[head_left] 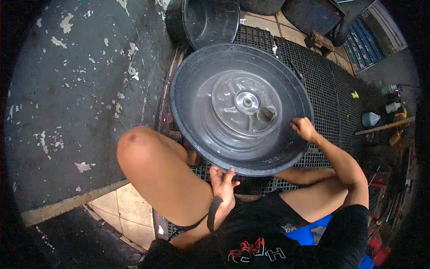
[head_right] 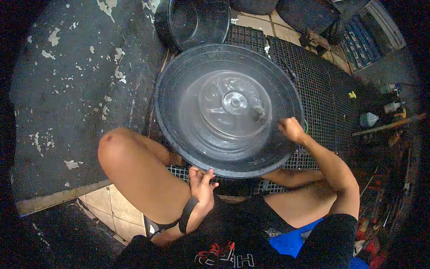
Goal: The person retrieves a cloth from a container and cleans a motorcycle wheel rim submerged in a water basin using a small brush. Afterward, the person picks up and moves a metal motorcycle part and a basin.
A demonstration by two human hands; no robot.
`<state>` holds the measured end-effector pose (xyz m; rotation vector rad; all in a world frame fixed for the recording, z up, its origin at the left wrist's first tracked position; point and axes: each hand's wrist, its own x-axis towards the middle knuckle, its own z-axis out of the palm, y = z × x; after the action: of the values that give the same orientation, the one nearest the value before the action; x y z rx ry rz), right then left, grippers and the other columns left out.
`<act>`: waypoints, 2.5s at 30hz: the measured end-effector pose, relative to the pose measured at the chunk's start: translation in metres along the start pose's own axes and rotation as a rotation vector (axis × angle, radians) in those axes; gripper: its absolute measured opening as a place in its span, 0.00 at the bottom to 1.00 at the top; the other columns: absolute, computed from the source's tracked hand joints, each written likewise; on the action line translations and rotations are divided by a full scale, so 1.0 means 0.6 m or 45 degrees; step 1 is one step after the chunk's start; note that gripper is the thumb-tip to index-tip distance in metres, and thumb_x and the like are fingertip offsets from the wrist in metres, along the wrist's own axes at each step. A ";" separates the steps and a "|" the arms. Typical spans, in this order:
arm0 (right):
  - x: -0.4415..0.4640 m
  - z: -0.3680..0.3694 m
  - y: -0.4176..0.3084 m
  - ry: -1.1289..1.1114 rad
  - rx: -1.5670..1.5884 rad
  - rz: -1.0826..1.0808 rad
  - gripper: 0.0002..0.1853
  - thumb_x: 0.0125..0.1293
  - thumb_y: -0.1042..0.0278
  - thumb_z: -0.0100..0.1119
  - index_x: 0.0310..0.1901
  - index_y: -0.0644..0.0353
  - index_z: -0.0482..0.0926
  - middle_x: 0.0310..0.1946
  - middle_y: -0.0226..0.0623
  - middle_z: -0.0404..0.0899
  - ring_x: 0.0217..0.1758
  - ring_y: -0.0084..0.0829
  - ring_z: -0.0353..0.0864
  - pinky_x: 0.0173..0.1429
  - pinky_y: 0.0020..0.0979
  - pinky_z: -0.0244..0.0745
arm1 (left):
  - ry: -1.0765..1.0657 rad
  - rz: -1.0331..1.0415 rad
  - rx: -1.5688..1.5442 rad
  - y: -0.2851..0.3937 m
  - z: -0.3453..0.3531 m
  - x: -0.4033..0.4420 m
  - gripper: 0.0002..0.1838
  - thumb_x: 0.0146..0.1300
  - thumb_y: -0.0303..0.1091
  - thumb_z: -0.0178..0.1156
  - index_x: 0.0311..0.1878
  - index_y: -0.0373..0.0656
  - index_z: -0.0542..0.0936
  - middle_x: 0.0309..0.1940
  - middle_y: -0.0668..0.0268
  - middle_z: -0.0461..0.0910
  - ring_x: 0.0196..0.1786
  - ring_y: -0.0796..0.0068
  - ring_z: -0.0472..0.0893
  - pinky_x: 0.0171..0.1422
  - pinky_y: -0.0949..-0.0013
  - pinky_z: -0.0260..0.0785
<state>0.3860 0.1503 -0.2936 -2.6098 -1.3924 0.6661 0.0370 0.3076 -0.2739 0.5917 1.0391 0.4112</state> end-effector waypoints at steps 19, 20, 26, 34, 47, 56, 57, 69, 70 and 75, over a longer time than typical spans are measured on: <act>0.104 0.005 -0.149 0.205 -0.686 -0.325 0.08 0.58 0.72 0.49 0.39 0.62 0.71 0.27 0.45 0.81 0.28 0.43 0.83 0.30 0.43 0.76 | -0.009 0.048 -0.037 -0.008 -0.007 0.003 0.15 0.60 0.29 0.60 0.43 0.53 0.64 0.32 0.75 0.69 0.37 0.83 0.72 0.30 0.77 0.67; 0.106 -0.001 -0.147 0.201 -0.685 -0.340 0.07 0.57 0.72 0.49 0.38 0.62 0.71 0.28 0.45 0.81 0.28 0.43 0.83 0.30 0.42 0.77 | -0.022 0.039 -0.032 -0.007 -0.007 0.004 0.15 0.60 0.29 0.60 0.43 0.53 0.64 0.32 0.75 0.69 0.37 0.82 0.72 0.30 0.77 0.67; 0.100 -0.025 -0.081 0.397 -0.664 -0.450 0.07 0.59 0.72 0.47 0.38 0.60 0.72 0.24 0.43 0.80 0.25 0.44 0.81 0.28 0.40 0.76 | 0.012 0.055 0.021 -0.012 -0.008 0.005 0.15 0.60 0.29 0.60 0.43 0.53 0.64 0.35 0.74 0.70 0.38 0.80 0.72 0.32 0.75 0.67; 0.073 -0.090 0.004 0.547 0.091 -0.053 0.11 0.61 0.64 0.52 0.33 0.64 0.78 0.24 0.52 0.78 0.27 0.50 0.79 0.35 0.44 0.75 | -0.057 0.180 0.137 -0.011 -0.009 0.008 0.17 0.61 0.28 0.59 0.44 0.48 0.60 0.33 0.70 0.69 0.35 0.79 0.72 0.28 0.75 0.71; -0.123 -0.133 0.264 0.849 1.243 0.720 0.12 0.62 0.63 0.52 0.33 0.61 0.82 0.19 0.28 0.70 0.22 0.22 0.64 0.28 0.29 0.61 | 0.107 0.284 0.473 -0.013 0.001 0.011 0.16 0.60 0.32 0.59 0.45 0.45 0.62 0.33 0.67 0.69 0.33 0.76 0.74 0.24 0.74 0.69; -0.209 0.244 0.496 1.403 0.808 0.934 0.11 0.56 0.71 0.49 0.25 0.66 0.81 0.23 0.45 0.79 0.28 0.35 0.78 0.35 0.36 0.70 | 0.081 0.246 0.619 -0.008 -0.010 0.014 0.14 0.62 0.39 0.58 0.44 0.50 0.63 0.37 0.68 0.70 0.34 0.73 0.75 0.31 0.70 0.72; -0.210 0.311 0.533 1.320 0.589 1.091 0.12 0.55 0.73 0.47 0.27 0.64 0.82 0.28 0.47 0.82 0.32 0.36 0.81 0.39 0.34 0.72 | 0.098 0.246 0.632 -0.008 -0.009 0.014 0.14 0.62 0.38 0.57 0.44 0.50 0.63 0.37 0.68 0.70 0.34 0.73 0.75 0.30 0.70 0.72; -0.205 0.253 0.271 0.722 -0.022 1.155 0.32 0.63 0.43 0.51 0.57 0.65 0.65 0.39 0.54 0.79 0.42 0.56 0.76 0.52 0.47 0.71 | 0.057 0.245 0.497 -0.004 0.014 0.002 0.11 0.65 0.32 0.55 0.44 0.49 0.62 0.35 0.68 0.71 0.31 0.75 0.75 0.28 0.73 0.69; -0.198 0.243 0.246 0.427 0.244 1.224 0.34 0.63 0.42 0.51 0.57 0.66 0.64 0.39 0.56 0.79 0.43 0.57 0.76 0.52 0.49 0.70 | 0.065 0.225 0.480 -0.004 0.013 0.001 0.11 0.65 0.32 0.54 0.44 0.49 0.62 0.35 0.68 0.71 0.31 0.75 0.75 0.28 0.73 0.69; -0.169 0.259 0.256 0.231 0.342 1.362 0.29 0.63 0.46 0.52 0.52 0.68 0.70 0.39 0.58 0.79 0.46 0.57 0.77 0.51 0.48 0.70 | 0.110 0.177 0.537 0.000 0.012 0.000 0.14 0.65 0.32 0.56 0.46 0.49 0.60 0.36 0.67 0.71 0.33 0.75 0.76 0.31 0.71 0.70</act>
<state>0.3882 -0.0366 -0.4456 -2.9038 0.2394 0.5915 0.0436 0.3058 -0.2713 1.0349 1.1809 0.3419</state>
